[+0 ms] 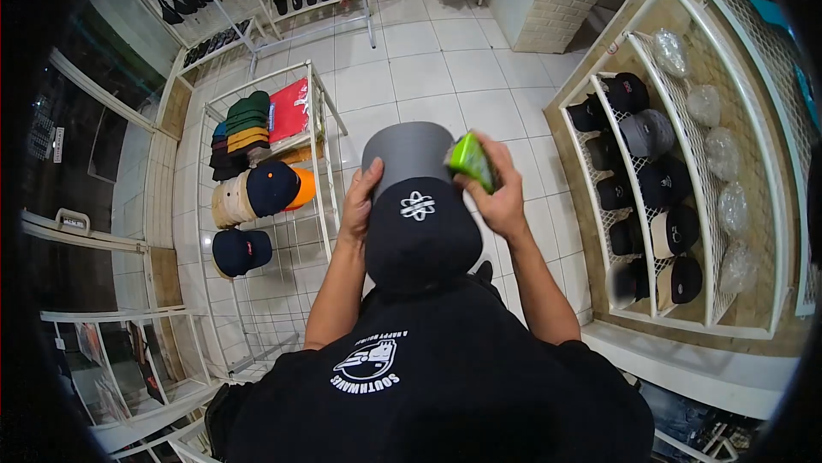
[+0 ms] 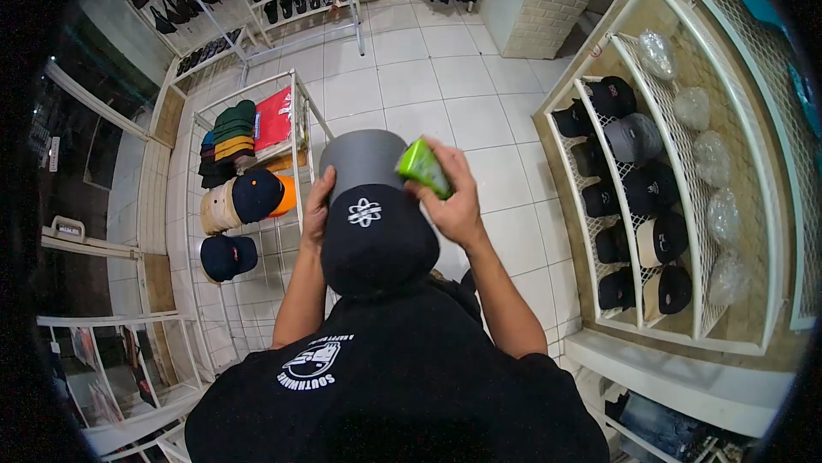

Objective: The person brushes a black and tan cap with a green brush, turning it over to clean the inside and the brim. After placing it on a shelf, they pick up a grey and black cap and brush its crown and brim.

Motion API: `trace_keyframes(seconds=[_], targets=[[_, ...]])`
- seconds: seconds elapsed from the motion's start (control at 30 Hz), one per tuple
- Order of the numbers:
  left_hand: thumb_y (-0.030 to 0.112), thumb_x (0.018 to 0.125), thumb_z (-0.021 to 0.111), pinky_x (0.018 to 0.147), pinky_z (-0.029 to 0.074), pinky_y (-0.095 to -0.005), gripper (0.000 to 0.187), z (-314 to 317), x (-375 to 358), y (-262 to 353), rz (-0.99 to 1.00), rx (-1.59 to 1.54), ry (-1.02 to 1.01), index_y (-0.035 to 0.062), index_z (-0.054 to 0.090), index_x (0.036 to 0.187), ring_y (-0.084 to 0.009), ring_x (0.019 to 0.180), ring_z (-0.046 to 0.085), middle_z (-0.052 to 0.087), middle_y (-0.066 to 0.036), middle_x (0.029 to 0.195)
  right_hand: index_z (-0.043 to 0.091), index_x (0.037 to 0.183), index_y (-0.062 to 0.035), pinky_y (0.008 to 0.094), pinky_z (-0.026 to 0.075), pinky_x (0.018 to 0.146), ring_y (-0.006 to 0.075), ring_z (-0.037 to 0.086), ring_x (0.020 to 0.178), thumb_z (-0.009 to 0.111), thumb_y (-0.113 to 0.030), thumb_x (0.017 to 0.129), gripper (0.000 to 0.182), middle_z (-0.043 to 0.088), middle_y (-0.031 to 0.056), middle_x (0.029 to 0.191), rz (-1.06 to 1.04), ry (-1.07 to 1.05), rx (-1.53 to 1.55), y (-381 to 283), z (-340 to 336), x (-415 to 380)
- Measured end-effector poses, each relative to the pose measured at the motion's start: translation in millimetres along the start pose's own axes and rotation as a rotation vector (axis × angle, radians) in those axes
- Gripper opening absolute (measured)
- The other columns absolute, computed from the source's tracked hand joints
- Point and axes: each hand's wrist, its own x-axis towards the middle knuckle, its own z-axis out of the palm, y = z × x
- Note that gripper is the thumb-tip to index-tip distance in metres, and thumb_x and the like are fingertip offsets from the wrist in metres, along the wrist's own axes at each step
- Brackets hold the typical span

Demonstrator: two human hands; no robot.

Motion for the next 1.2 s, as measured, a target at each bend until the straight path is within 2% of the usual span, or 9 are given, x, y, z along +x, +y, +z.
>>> trace_keyframes(seconds=[0.1,0.27,0.4,0.5,0.63,0.77,0.9,1.07,1.2], targets=[[0.028,0.101,0.060,0.078,0.060,-0.0323,0.037,-5,7,3,-0.086,-0.139,-0.095,-0.0026,0.060,0.122,-0.0201,0.092,0.072,0.070,-0.012,0.107,0.055,0.140,-0.0047,0.0352,0.040,0.108,0.0241,0.056,0.120,0.082,-0.004,0.076,0.069,0.059,0.0116,0.124,0.024,-0.286,0.061,6,-10,-10],[0.025,0.100,0.061,0.083,0.058,-0.0314,0.035,-3,1,-4,-0.063,-0.049,-0.102,-0.0004,0.058,0.124,-0.0183,0.094,0.070,0.069,-0.011,0.109,0.056,0.139,-0.0050,0.0336,0.045,0.100,0.0257,0.058,0.116,0.080,-0.004,0.079,0.065,0.058,0.0134,0.121,-0.018,0.057,-0.082,-1,2,5],[0.021,0.098,0.065,0.077,0.059,-0.0280,0.033,2,-1,0,-0.084,-0.057,-0.057,-0.0005,0.060,0.123,-0.0152,0.088,0.071,0.071,-0.009,0.105,0.059,0.136,-0.0060,0.0338,0.045,0.100,0.0262,0.059,0.114,0.081,-0.006,0.077,0.063,0.059,0.0137,0.122,-0.139,-0.293,-0.032,-8,-7,5],[0.021,0.098,0.065,0.077,0.059,-0.0280,0.029,4,-1,-4,-0.087,-0.009,-0.173,0.0000,0.063,0.118,-0.0150,0.088,0.071,0.071,-0.009,0.103,0.060,0.136,-0.0067,0.0353,0.045,0.102,0.0262,0.059,0.114,0.081,-0.007,0.075,0.064,0.060,0.0126,0.121,0.093,0.082,0.064,-5,1,17],[0.020,0.098,0.064,0.078,0.058,-0.0273,0.025,9,0,3,-0.095,-0.015,-0.145,0.0002,0.066,0.114,-0.0140,0.088,0.071,0.072,-0.008,0.101,0.058,0.137,-0.0044,0.0360,0.046,0.101,0.0276,0.059,0.115,0.078,-0.004,0.077,0.064,0.059,0.0145,0.122,-0.234,-0.279,-0.083,-12,-3,6],[0.020,0.098,0.064,0.078,0.057,-0.0262,0.025,6,-2,1,-0.088,0.015,-0.143,0.0007,0.066,0.114,-0.0127,0.087,0.070,0.072,-0.007,0.102,0.059,0.137,-0.0075,0.0356,0.044,0.102,0.0274,0.058,0.116,0.080,-0.005,0.075,0.065,0.060,0.0128,0.119,0.090,0.028,0.014,1,-4,19],[0.020,0.099,0.064,0.077,0.057,-0.0259,0.025,6,0,4,-0.058,0.027,-0.104,0.0012,0.066,0.115,-0.0124,0.087,0.070,0.072,-0.006,0.102,0.058,0.138,-0.0069,0.0348,0.046,0.100,0.0272,0.059,0.114,0.080,-0.005,0.077,0.065,0.059,0.0133,0.118,-0.181,-0.221,-0.108,-16,-1,5],[0.021,0.099,0.063,0.077,0.057,-0.0254,0.025,-1,2,-2,-0.100,0.002,-0.154,0.0011,0.067,0.113,-0.0124,0.086,0.070,0.072,-0.006,0.101,0.062,0.134,-0.0081,0.0363,0.045,0.101,0.0275,0.059,0.114,0.079,-0.005,0.075,0.062,0.060,0.0130,0.118,0.073,0.048,0.017,-9,7,12],[0.022,0.099,0.064,0.076,0.057,-0.0253,0.025,-1,0,1,-0.057,0.089,-0.162,0.0012,0.068,0.112,-0.0124,0.086,0.070,0.072,-0.006,0.100,0.059,0.136,-0.0066,0.0360,0.047,0.099,0.0273,0.060,0.112,0.077,-0.002,0.076,0.063,0.061,0.0129,0.119,-0.253,-0.301,-0.157,-20,3,6]])
